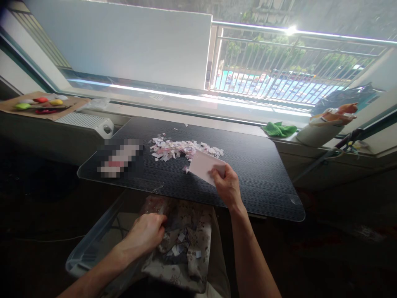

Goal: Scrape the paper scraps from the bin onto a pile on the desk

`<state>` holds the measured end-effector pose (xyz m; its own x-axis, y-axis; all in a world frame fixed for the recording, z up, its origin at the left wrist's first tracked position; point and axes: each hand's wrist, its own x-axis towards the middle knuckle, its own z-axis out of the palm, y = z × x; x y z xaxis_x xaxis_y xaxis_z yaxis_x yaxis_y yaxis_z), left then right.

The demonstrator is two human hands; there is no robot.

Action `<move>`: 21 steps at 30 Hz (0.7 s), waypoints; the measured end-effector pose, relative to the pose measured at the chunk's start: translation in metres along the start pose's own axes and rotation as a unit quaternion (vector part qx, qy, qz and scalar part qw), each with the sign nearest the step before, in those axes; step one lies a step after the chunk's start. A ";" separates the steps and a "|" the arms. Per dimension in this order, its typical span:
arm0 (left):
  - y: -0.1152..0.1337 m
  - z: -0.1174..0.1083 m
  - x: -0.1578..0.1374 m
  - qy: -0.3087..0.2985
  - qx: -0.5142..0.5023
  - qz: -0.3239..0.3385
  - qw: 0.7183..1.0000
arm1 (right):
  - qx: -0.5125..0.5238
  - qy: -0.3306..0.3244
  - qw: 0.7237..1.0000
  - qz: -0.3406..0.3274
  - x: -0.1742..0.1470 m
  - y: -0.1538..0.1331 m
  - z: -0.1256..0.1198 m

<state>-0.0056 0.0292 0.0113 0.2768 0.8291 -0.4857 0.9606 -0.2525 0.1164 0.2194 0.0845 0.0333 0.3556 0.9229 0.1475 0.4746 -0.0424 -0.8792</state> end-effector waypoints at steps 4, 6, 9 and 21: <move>0.004 -0.001 0.001 0.000 0.007 0.003 1.000 | 0.002 0.010 1.000 0.008 -0.003 0.002 -0.006; 0.009 -0.001 0.003 -0.004 0.012 0.006 1.000 | 0.011 0.034 0.999 0.020 -0.005 0.007 -0.010; 0.016 -0.002 0.004 -0.013 0.015 0.005 1.000 | 0.039 0.050 0.997 0.042 -0.014 0.012 -0.015; 0.044 0.001 0.005 -0.002 0.022 0.040 0.999 | 0.056 0.002 0.988 0.141 -0.109 0.055 -0.035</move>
<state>0.0378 0.0221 0.0128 0.3527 0.8034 -0.4797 0.9332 -0.3400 0.1166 0.2347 -0.0319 -0.0153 0.4647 0.8788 -0.1085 0.2643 -0.2546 -0.9302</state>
